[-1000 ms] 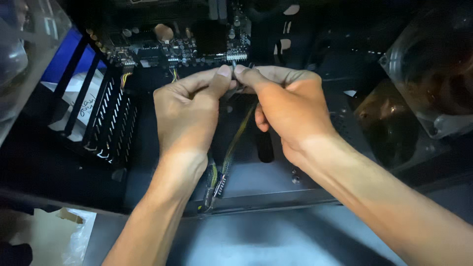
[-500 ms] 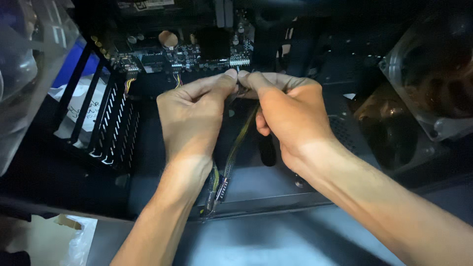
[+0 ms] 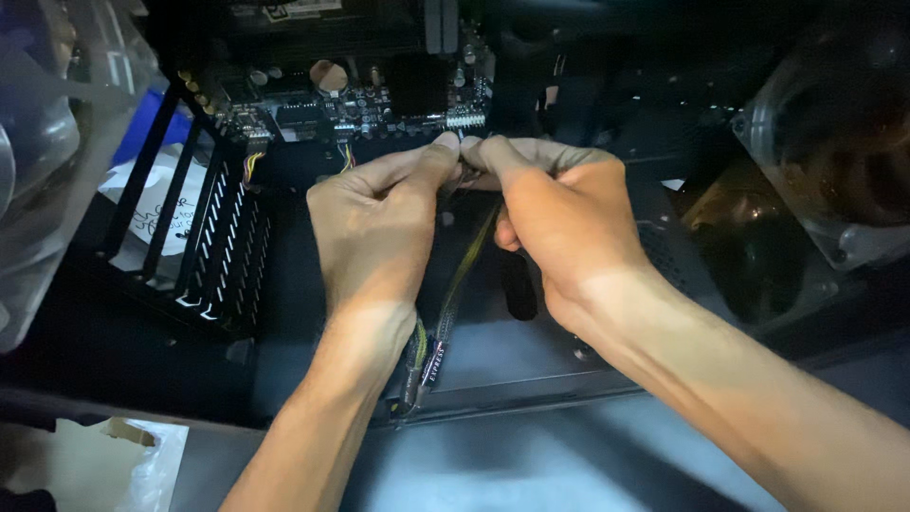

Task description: The person connects a small front-panel cable to the motherboard inside a computer case. They then lift the case, rotate it to access the rear, and plug a power cable into the back of the unit.

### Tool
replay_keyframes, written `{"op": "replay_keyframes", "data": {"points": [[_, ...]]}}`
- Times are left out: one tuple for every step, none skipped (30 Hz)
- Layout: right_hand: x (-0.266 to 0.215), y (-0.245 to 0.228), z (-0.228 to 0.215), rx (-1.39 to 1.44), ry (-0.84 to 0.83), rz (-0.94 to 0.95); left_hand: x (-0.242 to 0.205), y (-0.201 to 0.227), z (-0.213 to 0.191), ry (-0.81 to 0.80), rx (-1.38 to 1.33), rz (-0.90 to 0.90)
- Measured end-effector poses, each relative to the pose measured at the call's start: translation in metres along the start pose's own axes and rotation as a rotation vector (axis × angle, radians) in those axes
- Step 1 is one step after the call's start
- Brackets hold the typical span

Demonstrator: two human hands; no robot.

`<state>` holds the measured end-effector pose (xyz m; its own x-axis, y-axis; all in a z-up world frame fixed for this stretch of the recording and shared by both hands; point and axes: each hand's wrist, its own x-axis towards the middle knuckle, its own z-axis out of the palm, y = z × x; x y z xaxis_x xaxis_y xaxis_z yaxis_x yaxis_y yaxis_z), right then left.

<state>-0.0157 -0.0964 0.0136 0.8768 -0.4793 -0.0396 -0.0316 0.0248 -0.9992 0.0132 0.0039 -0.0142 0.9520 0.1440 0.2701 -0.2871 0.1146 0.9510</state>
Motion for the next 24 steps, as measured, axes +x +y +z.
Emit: {"op": "replay_keyframes", "data": {"points": [[-0.003,-0.006,0.001,-0.001,0.002,0.0,-0.001,0.006,0.0,-0.002,-0.001,-0.001],[-0.006,-0.011,0.003,-0.016,0.025,0.055,-0.003,0.012,0.0,-0.005,-0.016,-0.038],[-0.009,-0.017,0.004,-0.03,0.047,0.109,-0.005,0.018,-0.001,-0.009,-0.032,-0.074],[-0.008,-0.015,0.003,-0.031,0.048,0.108,-0.004,0.014,0.0,-0.009,-0.033,-0.074],[-0.007,-0.013,0.004,-0.009,0.045,0.082,-0.002,0.011,0.0,0.003,-0.057,-0.069],[-0.007,-0.011,0.004,0.012,0.042,0.056,-0.001,0.008,0.0,0.014,-0.082,-0.064],[-0.005,-0.008,0.004,0.013,0.04,0.057,-0.001,0.007,0.0,0.016,-0.081,-0.064],[-0.004,-0.006,0.005,0.007,0.039,0.038,0.0,0.006,0.0,0.017,-0.061,-0.071],[-0.003,-0.003,0.005,0.001,0.037,0.018,0.001,0.005,-0.001,0.019,-0.042,-0.078],[-0.004,-0.008,0.006,0.0,0.035,0.017,0.001,0.009,0.0,0.021,-0.043,-0.078],[-0.006,-0.011,0.007,-0.011,0.056,0.067,0.0,0.013,-0.001,0.036,-0.044,-0.119],[-0.009,-0.015,0.008,-0.022,0.078,0.118,-0.001,0.016,-0.001,0.051,-0.046,-0.16],[-0.01,-0.015,0.009,-0.022,0.078,0.118,-0.002,0.02,-0.001,0.051,-0.046,-0.16],[-0.011,-0.015,0.009,-0.008,0.074,0.122,-0.002,0.024,-0.001,0.061,-0.019,-0.214],[-0.012,-0.016,0.01,0.006,0.07,0.124,-0.003,0.028,0.0,0.071,0.008,-0.266],[-0.012,-0.015,0.009,0.007,0.07,0.122,-0.003,0.024,-0.004,0.071,0.007,-0.264],[-0.01,-0.013,0.009,0.001,0.066,0.109,-0.002,0.019,-0.006,0.028,0.061,-0.16],[-0.009,-0.012,0.009,-0.005,0.062,0.095,-0.001,0.014,-0.009,-0.015,0.115,-0.055],[-0.006,-0.01,0.009,-0.003,0.062,0.095,0.0,0.008,-0.01,-0.016,0.116,-0.053],[-0.003,-0.006,0.009,0.034,0.035,0.061,0.0,0.001,-0.011,-0.05,0.1,0.095],[-0.001,-0.002,0.01,0.071,0.008,0.029,0.001,-0.007,-0.014,-0.086,0.084,0.24],[-0.002,-0.004,0.011,0.071,0.009,0.031,0.0,-0.003,-0.016,-0.087,0.085,0.239],[-0.003,-0.006,0.012,0.047,0.027,0.053,-0.001,0.001,-0.018,-0.11,0.104,0.17],[-0.005,-0.009,0.013,0.023,0.045,0.075,-0.002,0.005,-0.02,-0.133,0.123,0.101]]}}
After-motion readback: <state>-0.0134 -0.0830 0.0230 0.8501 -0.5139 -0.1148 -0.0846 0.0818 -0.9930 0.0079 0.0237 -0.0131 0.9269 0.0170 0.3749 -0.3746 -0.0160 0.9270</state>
